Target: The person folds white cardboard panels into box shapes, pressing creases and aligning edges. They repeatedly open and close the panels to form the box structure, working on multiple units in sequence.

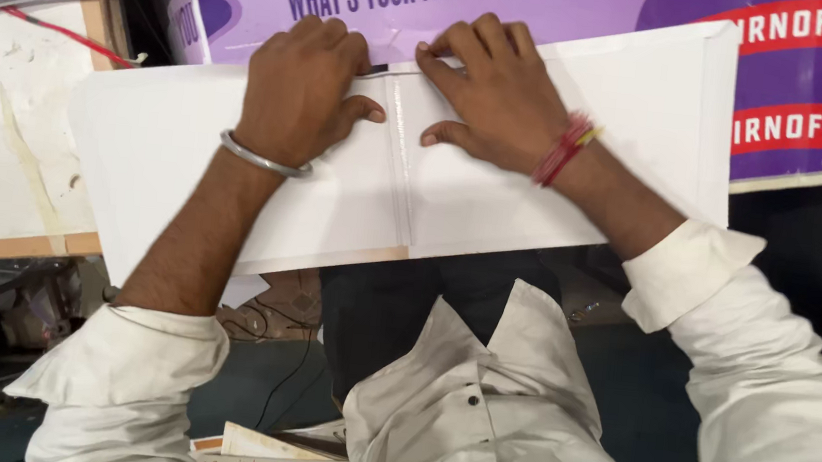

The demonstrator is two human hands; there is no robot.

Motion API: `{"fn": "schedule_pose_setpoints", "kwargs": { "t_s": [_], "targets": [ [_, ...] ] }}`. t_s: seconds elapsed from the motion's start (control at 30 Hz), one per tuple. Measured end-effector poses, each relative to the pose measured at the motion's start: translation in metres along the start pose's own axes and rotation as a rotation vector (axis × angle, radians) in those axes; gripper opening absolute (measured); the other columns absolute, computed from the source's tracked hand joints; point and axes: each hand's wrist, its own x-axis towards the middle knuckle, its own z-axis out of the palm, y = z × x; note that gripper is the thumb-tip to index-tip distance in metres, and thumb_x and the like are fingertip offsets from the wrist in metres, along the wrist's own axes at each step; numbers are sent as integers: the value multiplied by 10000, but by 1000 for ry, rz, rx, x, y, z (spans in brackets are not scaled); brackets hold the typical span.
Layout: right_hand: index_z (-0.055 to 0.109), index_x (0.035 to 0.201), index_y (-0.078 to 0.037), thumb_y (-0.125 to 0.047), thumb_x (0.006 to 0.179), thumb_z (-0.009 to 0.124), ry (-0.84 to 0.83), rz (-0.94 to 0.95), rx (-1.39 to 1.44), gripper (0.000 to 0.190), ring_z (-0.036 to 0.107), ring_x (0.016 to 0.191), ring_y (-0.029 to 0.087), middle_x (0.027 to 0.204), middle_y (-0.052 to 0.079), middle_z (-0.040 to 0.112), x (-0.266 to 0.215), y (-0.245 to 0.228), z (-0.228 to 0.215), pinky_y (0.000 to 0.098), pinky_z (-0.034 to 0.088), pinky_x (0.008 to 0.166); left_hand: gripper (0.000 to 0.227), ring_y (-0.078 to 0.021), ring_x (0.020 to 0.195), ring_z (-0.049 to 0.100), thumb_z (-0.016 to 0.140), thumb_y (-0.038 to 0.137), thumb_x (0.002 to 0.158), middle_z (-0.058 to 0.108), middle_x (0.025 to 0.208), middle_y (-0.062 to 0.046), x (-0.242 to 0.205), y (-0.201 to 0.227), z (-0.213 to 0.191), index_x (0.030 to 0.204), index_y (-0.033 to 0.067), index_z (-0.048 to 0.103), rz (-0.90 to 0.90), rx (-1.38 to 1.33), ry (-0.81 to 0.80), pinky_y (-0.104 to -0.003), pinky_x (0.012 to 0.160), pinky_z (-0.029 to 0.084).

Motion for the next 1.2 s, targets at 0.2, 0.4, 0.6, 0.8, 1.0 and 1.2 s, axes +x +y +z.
{"fn": "schedule_pose_setpoints", "kwargs": {
  "t_s": [0.2,0.4,0.6,0.8,1.0,1.2],
  "targets": [
    [665,1387,-77,-469,894,780,121,51,-37,641,506,1205,293,1328,74,603,-6,-20,9,462,405,1095,824,-390,1007,662,776,614,727,719,1096,-219,-18,35,-9,1158,-84,702,111,313,55,-583,948,471],
    [684,1337,-126,-360,977,764,205,39,-125,437,618,1227,243,1384,61,663,-15,-32,12,464,434,1178,880,-385,1153,655,740,592,791,696,1177,-262,-31,44,5,1307,-113,634,44,392,-47,-587,1163,343],
    [470,1559,-146,-500,999,590,-177,315,204,673,490,1267,376,1482,119,546,-1,-30,0,507,383,1152,886,-420,1100,675,720,633,831,690,1194,-298,-28,38,11,1316,-102,627,65,427,-46,-627,1169,269],
    [262,1584,70,-703,978,552,-55,114,16,1024,195,1539,439,1628,352,231,-13,-29,20,570,174,1250,918,-418,1124,679,724,634,801,699,1193,-284,-27,43,3,1356,-91,625,57,451,-72,-610,1193,238],
    [273,1619,1,-756,966,416,-148,248,17,1010,230,1591,305,1685,193,282,-64,-16,13,561,152,1303,901,-415,1063,701,706,669,828,718,1153,-276,-28,41,10,1333,-74,648,56,475,-93,-635,1172,236],
    [304,1571,58,-744,972,482,-147,223,-192,1017,289,1533,360,1628,258,338,-69,0,-12,576,204,1229,887,-379,1046,712,711,652,844,728,1152,-254,-31,40,9,1353,-73,665,82,515,-88,-645,1200,239]
  ]
}}
